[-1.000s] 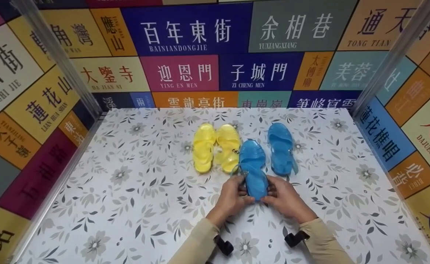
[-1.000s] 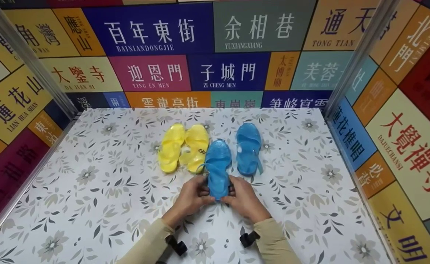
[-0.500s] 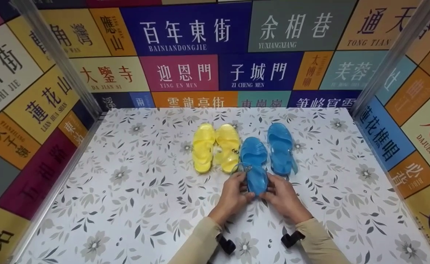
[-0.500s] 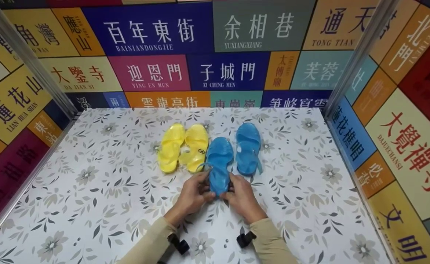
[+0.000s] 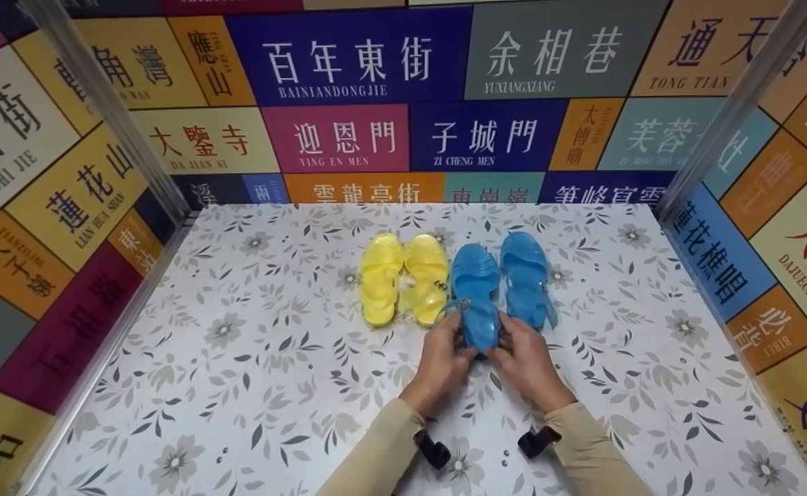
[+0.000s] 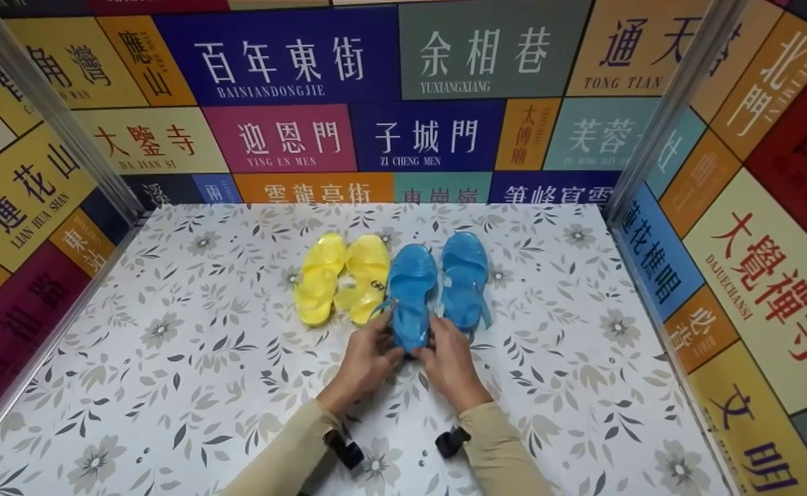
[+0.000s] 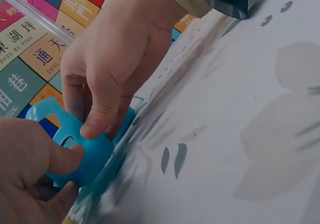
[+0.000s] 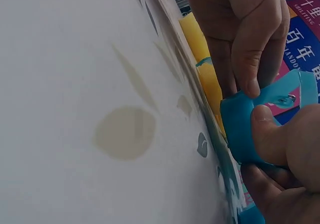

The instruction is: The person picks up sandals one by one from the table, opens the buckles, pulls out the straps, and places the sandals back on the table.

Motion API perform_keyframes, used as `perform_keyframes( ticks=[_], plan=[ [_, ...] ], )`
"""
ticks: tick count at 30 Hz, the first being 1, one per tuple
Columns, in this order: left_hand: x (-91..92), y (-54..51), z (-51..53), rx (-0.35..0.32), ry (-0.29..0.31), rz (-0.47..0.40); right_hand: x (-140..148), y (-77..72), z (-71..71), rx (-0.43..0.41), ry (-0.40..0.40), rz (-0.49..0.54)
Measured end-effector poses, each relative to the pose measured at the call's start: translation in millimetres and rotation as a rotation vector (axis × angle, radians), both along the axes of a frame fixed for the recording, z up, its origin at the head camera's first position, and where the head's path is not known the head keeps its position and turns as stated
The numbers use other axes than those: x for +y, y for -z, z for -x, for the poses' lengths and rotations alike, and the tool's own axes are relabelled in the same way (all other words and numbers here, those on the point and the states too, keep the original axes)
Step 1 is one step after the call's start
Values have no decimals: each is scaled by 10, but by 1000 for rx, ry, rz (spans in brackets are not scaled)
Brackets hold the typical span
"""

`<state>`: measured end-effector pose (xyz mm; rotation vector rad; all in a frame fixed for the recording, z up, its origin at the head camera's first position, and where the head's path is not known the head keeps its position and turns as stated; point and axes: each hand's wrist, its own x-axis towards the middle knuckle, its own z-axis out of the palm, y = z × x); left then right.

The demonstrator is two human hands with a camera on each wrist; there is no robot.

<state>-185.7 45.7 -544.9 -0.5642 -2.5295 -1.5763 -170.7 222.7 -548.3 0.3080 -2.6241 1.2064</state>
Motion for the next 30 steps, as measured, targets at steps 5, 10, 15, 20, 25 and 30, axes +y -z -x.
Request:
perform_keyframes(
  ticks=[5, 10, 15, 20, 25, 30],
  plan=[
    [38, 5, 79, -24, -19, 11, -20, -17, 60, -6, 15, 14],
    [108, 238, 249, -17, -32, 12, -33, -31, 110, -14, 34, 24],
    [138, 137, 208, 3, -41, 8, -35, -2, 132, -6, 66, -6],
    [196, 57, 134, 68, -78, 64, -41, 37, 146, -34, 94, -35],
    [278, 6, 99, 67, -146, 79, -77, 27, 163, -53, 117, -47],
    [354, 170, 189, 75, -185, 29, -139, -3, 184, -54, 170, -72]
  ],
)
